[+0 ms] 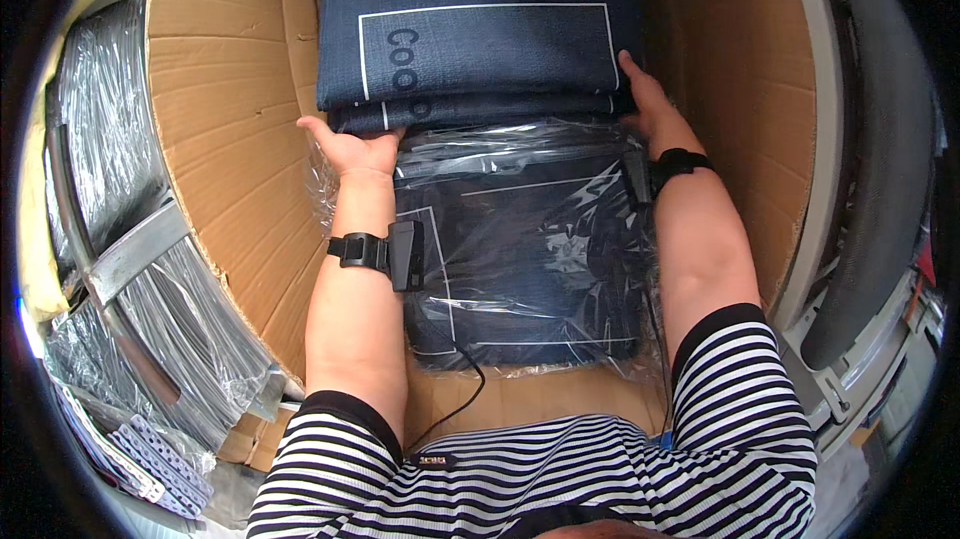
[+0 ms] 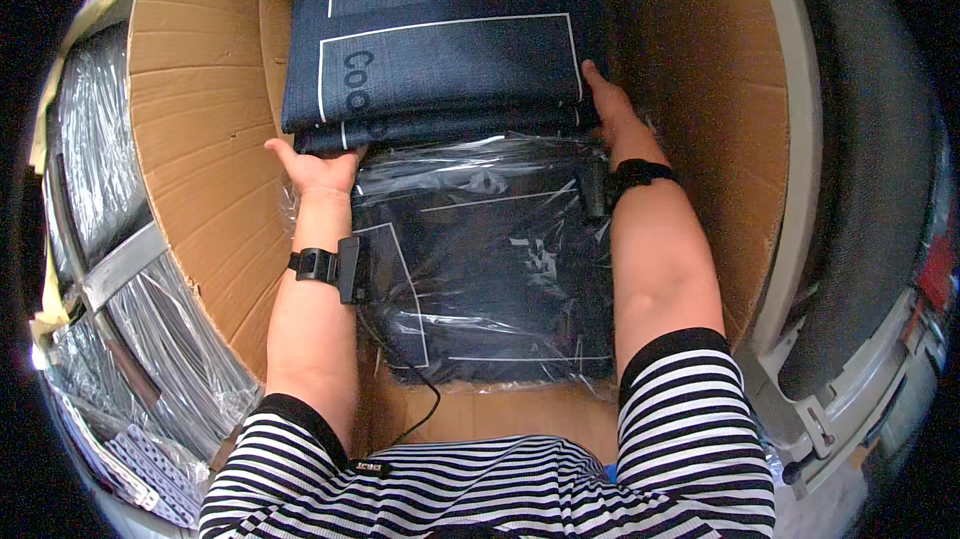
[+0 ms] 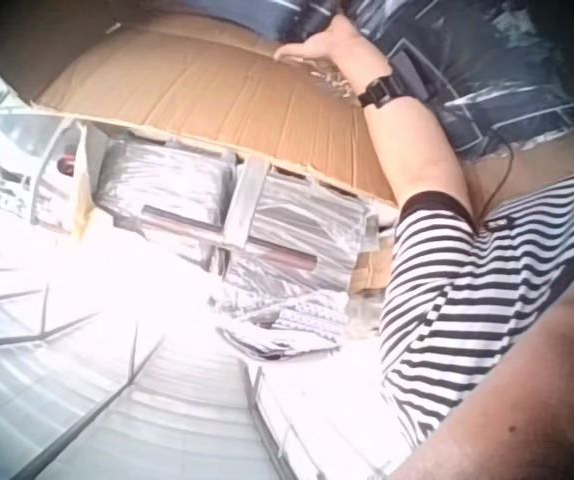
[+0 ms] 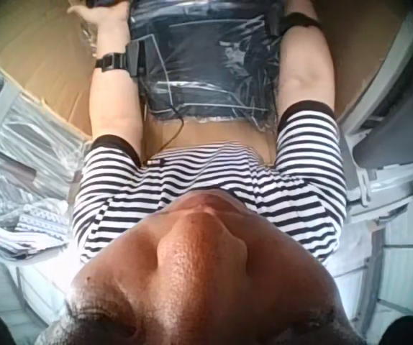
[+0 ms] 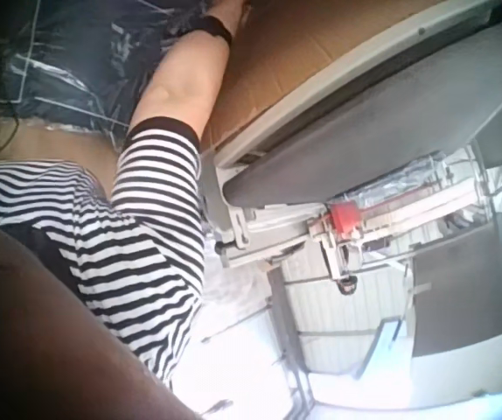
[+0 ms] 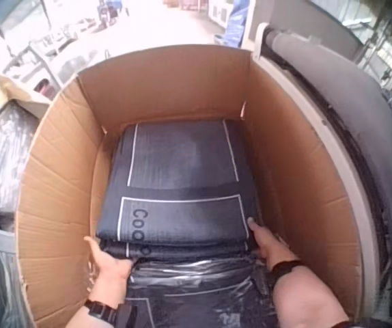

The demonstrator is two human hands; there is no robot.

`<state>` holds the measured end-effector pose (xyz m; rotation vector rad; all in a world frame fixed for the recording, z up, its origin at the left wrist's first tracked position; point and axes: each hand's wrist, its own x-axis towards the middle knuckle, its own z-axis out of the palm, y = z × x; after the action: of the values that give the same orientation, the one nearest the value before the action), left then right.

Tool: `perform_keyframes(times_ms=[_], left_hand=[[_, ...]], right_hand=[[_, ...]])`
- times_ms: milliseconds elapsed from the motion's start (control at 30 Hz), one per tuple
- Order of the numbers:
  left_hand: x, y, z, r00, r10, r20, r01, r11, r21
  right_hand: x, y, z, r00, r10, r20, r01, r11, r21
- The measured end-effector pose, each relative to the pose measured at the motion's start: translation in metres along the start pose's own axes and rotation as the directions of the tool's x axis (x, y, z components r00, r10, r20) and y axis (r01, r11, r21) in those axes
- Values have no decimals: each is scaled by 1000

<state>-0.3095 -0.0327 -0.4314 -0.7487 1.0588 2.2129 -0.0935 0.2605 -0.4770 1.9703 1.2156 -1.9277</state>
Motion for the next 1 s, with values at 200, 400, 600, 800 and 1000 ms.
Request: perform_keyframes(times_ms=[200, 400, 600, 800, 1000], left_hand=[[0, -5, 4, 969, -119, -214, 110, 993, -53], [-10, -8, 13, 940, 53, -337, 54, 953, 299], [-23, -8, 15, 940, -245, -239, 306, 913, 268], [-118, 11, -30, 978, -163, 127, 19, 685, 728], [-228, 15, -82, 833, -545, 93, 27, 209, 977]], right_hand=[[-22, 31, 13, 802, -425, -419, 415, 902, -120], [-113, 111, 5, 727, -591, -349, 584, 800, -140], [-189, 196, -37, 831, -537, -145, 515, 841, -165], [-286, 206, -42, 848, -487, 208, 529, 783, -328], [-397, 180, -90, 810, -524, 264, 587, 718, -375]])
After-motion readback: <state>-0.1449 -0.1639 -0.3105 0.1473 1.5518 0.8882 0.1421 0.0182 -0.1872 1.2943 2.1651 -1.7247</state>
